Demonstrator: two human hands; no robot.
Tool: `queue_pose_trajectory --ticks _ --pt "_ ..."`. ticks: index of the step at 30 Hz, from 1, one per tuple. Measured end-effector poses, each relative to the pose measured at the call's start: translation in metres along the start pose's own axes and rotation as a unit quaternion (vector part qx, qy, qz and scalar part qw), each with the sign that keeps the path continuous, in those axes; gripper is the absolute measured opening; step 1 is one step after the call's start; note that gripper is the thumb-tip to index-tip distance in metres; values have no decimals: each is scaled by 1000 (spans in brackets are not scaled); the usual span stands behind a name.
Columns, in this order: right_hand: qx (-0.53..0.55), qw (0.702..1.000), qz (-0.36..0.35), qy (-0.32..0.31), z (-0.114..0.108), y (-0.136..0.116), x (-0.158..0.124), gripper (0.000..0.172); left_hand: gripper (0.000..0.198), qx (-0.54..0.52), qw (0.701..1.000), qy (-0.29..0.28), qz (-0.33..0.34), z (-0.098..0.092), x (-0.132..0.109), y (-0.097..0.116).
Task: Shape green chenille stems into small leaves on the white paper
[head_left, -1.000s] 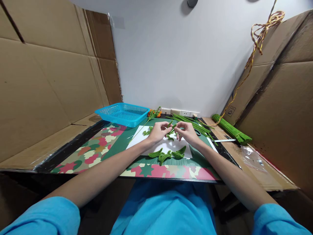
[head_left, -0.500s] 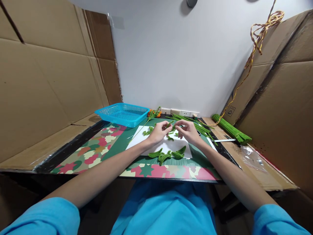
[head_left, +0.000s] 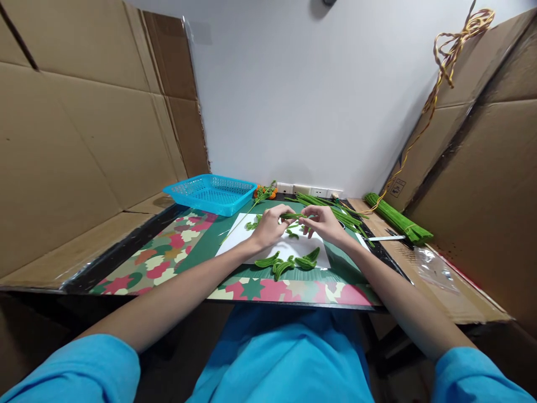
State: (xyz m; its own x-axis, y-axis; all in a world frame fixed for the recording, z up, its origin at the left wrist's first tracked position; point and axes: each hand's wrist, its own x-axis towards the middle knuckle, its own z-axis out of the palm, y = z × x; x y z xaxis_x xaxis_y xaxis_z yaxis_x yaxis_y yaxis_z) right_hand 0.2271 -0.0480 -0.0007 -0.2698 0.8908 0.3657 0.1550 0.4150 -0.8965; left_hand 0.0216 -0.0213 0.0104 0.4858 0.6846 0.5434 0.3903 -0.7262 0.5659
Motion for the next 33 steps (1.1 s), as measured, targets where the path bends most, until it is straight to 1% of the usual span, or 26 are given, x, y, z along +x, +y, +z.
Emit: queue_pose_trajectory --ticks 1,3,5,8,9,11,13,17,19,22,24,25,26,28,31,33 --pt "-1 1000 0 -8 -1 0 0 45 16 11 1000 -4 15 0 0 -2" --pt "-18 1000 -9 -15 -3 1 -1 41 22 40 998 -20 45 0 -1 -5" --pt "-56 998 -26 -5 -4 1 -2 32 30 67 995 -37 57 0 -1 -6" --pt "-135 988 -64 35 -2 1 -3 12 33 79 994 -55 42 -1 -2 -6" --pt "-164 982 -77 49 -2 1 -3 8 32 74 995 -61 32 -1 -2 -5" --pt "-212 970 -98 69 -1 2 -3 15 31 52 996 -70 10 -1 -2 -3" --pt "-239 962 -110 75 0 3 -3 19 29 17 997 -77 -11 -1 -1 -1" --pt "-274 951 -125 77 1 3 -3 15 21 -69 991 -93 -71 -1 3 3" --pt "-292 944 -135 77 1 2 -4 15 17 -142 975 -113 -127 -1 6 3" --pt "-315 936 -146 65 3 -1 -5 16 14 -254 928 -167 -216 -2 9 -3" --pt "-329 931 -147 54 4 -3 -6 15 16 -302 901 -194 -243 -3 9 -6" --pt "-332 931 -145 51 4 -3 -6 14 18 -313 895 -200 -247 -4 10 -7" --pt "-329 932 -141 51 4 -4 -6 14 20 -314 895 -202 -245 -4 9 -8" --pt "-304 943 -126 49 4 -7 -7 12 23 -286 911 -192 -226 -4 8 -6" --pt "-240 966 -94 30 3 -11 -8 8 26 -221 944 -173 -171 -4 5 0" --pt "-210 974 -78 15 2 -13 -8 11 28 -197 957 -167 -134 -3 3 3"
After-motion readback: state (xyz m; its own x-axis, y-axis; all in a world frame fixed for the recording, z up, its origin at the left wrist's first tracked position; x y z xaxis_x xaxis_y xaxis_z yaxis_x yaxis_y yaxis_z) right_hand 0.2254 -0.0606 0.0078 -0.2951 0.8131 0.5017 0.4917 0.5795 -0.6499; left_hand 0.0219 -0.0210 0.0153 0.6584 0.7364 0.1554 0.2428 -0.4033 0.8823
